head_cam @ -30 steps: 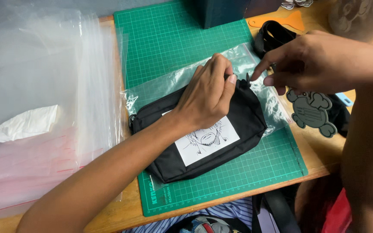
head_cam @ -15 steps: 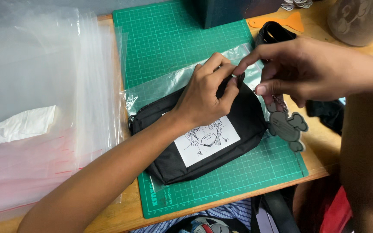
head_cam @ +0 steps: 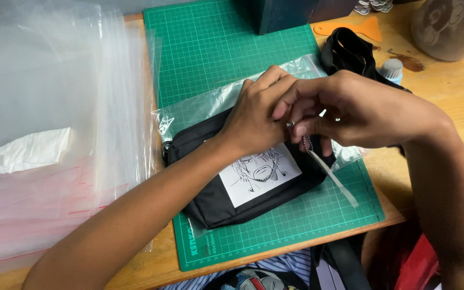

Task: The person attaches a character keychain to the zipper of a black fabric bag. They first rub the surface of a plastic bag, then take the black bag, handle a separate strap, and finally use their hands to attach the keychain ring through the zipper pull before placing the bag inside the plastic one.

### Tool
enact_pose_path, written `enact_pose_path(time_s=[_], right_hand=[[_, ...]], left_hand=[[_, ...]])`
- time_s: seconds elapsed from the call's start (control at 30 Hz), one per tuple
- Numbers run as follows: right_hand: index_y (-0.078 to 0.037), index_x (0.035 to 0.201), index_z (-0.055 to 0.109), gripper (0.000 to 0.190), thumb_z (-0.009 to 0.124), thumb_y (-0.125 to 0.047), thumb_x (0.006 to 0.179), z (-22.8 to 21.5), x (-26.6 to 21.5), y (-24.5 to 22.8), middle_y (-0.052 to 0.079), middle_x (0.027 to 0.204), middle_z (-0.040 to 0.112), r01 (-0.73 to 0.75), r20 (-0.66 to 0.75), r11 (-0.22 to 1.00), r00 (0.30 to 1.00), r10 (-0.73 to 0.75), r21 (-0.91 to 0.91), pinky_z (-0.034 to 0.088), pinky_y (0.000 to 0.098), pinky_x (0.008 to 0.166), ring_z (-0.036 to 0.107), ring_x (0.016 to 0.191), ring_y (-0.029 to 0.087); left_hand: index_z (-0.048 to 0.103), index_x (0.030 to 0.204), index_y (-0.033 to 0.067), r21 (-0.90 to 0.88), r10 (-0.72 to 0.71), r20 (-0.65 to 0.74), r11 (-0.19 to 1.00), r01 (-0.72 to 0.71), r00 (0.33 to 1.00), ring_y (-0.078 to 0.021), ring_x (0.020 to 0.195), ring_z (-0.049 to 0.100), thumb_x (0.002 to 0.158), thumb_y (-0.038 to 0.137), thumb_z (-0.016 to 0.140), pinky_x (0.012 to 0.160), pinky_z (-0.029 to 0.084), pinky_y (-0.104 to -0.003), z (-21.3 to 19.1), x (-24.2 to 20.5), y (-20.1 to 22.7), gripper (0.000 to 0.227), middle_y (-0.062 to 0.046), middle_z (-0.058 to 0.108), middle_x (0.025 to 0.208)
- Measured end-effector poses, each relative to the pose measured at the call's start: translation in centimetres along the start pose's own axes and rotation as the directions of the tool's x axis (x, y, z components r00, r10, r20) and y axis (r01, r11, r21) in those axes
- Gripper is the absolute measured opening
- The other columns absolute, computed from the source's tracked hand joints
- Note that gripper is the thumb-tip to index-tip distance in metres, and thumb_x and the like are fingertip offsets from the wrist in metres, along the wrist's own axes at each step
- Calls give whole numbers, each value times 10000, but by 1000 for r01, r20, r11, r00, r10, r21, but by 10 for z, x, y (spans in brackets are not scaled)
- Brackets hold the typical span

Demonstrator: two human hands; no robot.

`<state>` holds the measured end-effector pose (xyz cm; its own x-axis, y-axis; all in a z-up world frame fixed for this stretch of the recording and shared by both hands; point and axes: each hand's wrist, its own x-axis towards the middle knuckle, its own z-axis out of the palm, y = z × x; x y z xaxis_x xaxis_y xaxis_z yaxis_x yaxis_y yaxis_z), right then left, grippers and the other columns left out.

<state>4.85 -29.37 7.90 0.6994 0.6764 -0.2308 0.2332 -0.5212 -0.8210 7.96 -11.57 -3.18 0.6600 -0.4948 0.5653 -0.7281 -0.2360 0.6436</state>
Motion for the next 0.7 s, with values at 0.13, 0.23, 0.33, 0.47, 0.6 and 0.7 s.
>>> enact_pose_path(time_s=[0.13, 0.23, 0.33, 0.47, 0.6, 0.7], right_hand=[[-118, 1112, 722, 195, 679, -145, 924, 0, 5, 1, 24, 796, 850, -79, -148, 987, 987, 58, -141, 637, 238, 554, 778, 586, 106], [-81, 1031, 763, 135, 684, -79, 921, 0, 5, -1, 55, 776, 850, -162, -167, 986, 974, 151, -48, 663, 247, 532, 774, 552, 132], [-78, 999, 779, 125, 685, -75, 918, -2, 5, 0, 48, 787, 859, -152, -154, 987, 978, 141, -60, 673, 238, 565, 784, 599, 113], [-59, 1049, 775, 203, 663, 6, 892, -5, 3, 5, 65, 844, 871, -42, -136, 996, 990, 31, -77, 678, 210, 709, 846, 827, 84], [-138, 1024, 792, 137, 723, -153, 906, -8, 0, -1, -14, 824, 874, -164, -264, 959, 959, 101, -231, 638, 200, 732, 830, 808, 48], [-103, 1031, 770, 123, 781, -190, 945, -8, -3, 7, -18, 816, 790, -100, -415, 881, 902, -115, -462, 470, 246, 587, 634, 605, 74]], left_hand=[[540, 866, 131, -49, 1, -22, 999, -2, 1000, -224, 806, 549, 698, 199, 786, 703, 407, -425, 2, 1, -5, 306, 3, 507, 910], [544, 848, 138, -49, -3, -23, 999, 2, 1000, -213, 782, 548, 689, 190, 804, 675, 410, -415, 3, 2, -7, 309, 12, 506, 886], [581, 909, 132, -53, -15, -14, 998, 14, 1000, -210, 820, 577, 685, 187, 824, 699, 423, -410, 3, 1, -8, 335, 12, 539, 926], [630, 956, 101, -96, 16, -53, 995, -21, 998, -218, 784, 600, 681, 126, 822, 663, 471, -383, 2, 2, -7, 336, -15, 571, 912], [603, 915, 90, -102, -11, -81, 995, 3, 997, -209, 718, 560, 900, 134, 663, 629, 443, -382, -2, 4, 2, 75, -22, 557, 871], [638, 954, 68, -128, -88, -73, 989, 78, 993, -215, 756, 627, 910, 147, 614, 654, 470, -375, -3, 5, 2, 94, -42, 623, 925]])
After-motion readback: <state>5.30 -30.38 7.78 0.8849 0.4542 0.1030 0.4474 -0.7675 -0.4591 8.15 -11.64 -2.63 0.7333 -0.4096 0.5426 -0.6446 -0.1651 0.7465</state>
